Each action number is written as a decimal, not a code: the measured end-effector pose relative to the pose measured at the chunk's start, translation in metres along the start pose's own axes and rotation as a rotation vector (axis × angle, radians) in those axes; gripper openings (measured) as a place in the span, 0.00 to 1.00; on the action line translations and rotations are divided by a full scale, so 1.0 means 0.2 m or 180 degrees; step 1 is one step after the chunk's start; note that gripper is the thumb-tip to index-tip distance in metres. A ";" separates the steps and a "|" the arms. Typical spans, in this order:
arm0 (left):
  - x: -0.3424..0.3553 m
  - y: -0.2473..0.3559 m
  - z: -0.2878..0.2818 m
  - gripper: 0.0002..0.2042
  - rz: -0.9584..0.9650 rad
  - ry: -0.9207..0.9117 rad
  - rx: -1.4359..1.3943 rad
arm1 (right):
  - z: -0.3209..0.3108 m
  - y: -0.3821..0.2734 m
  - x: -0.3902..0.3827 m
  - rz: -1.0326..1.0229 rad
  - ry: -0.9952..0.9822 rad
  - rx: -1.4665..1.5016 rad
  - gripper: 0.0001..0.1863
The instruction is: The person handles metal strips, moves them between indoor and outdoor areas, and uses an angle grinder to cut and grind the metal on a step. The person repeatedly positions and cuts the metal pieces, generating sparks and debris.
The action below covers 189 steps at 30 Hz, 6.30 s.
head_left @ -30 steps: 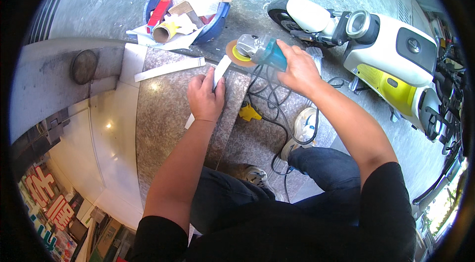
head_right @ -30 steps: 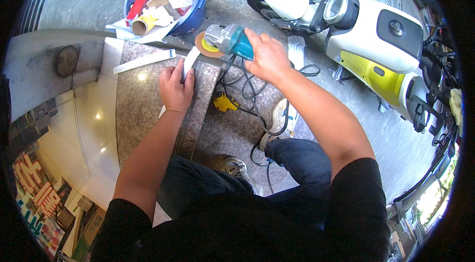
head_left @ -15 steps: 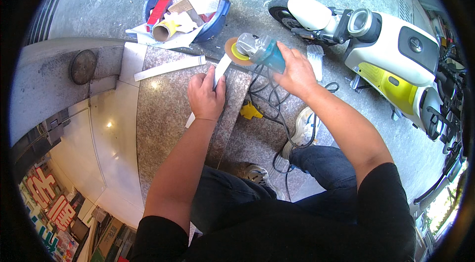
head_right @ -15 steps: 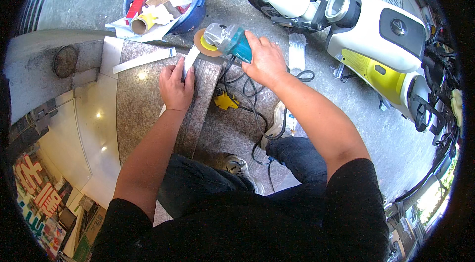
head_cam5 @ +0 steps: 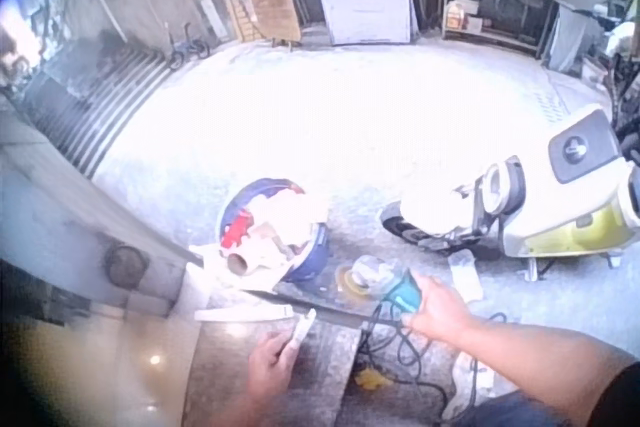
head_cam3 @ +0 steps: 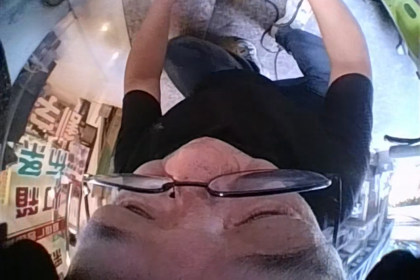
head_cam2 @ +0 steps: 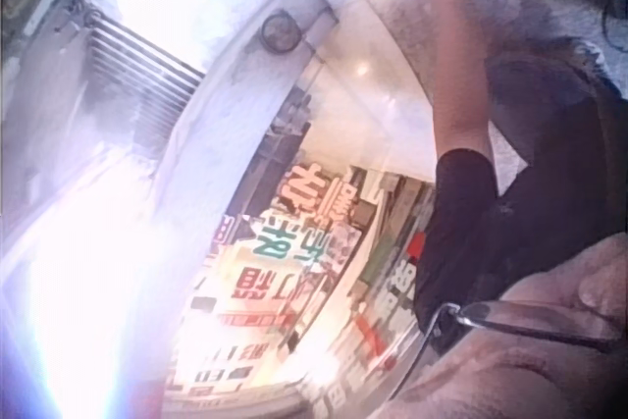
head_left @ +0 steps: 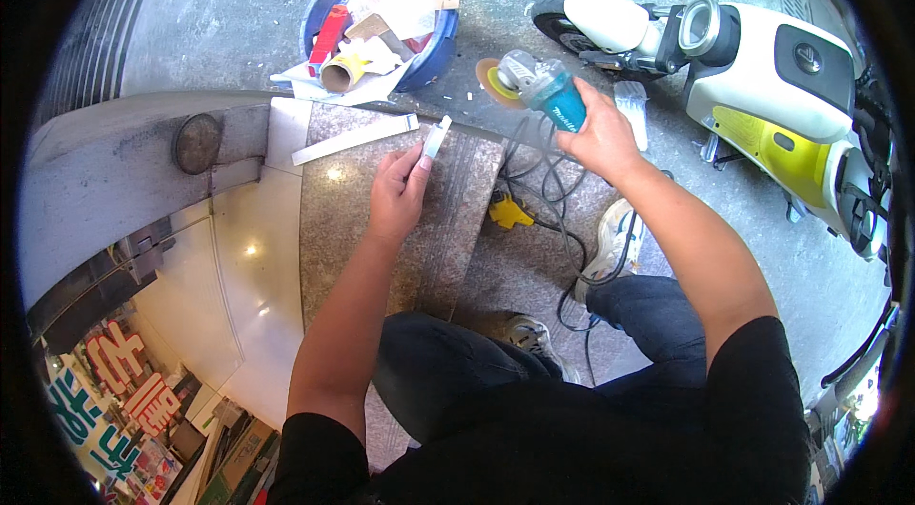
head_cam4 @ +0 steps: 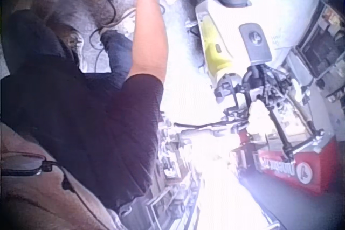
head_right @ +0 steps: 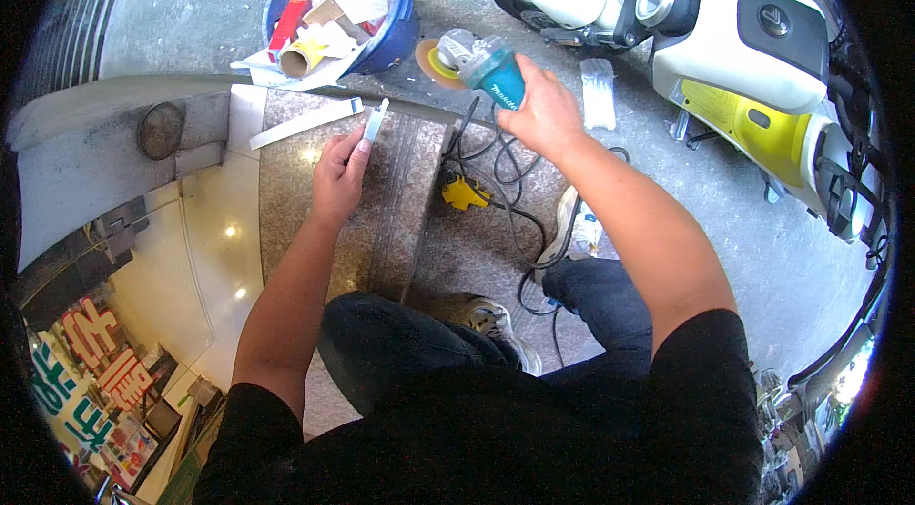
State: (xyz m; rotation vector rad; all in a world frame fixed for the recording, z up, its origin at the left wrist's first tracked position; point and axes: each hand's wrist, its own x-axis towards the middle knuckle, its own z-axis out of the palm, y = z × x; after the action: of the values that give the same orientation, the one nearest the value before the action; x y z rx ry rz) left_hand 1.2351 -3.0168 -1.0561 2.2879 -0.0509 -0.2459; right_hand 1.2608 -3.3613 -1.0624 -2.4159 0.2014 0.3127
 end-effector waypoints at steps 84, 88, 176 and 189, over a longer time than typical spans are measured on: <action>0.29 -0.22 -0.45 0.14 0.1074 -0.0424 0.1263 | -0.24 -0.29 0.06 0.0175 -0.1513 0.0973 0.28; 0.35 -0.28 -0.43 0.14 0.1500 -0.0365 0.1421 | -0.34 -0.26 0.04 0.0029 -0.1814 0.0803 0.35; -0.15 0.90 -0.02 0.22 -0.1824 0.0050 -0.5162 | -0.29 -0.88 -0.28 -0.0050 -0.0496 0.2989 0.34; -0.11 0.88 0.01 0.20 -0.2098 0.0173 -0.4903 | -0.27 -0.86 -0.22 0.0223 -0.0521 0.2941 0.34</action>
State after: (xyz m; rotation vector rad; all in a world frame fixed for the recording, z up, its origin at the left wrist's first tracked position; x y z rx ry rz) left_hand 1.2205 -3.1336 -0.9224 0.7056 0.6879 -0.3696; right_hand 1.2671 -3.2640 -0.9054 -1.4673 0.2807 0.3481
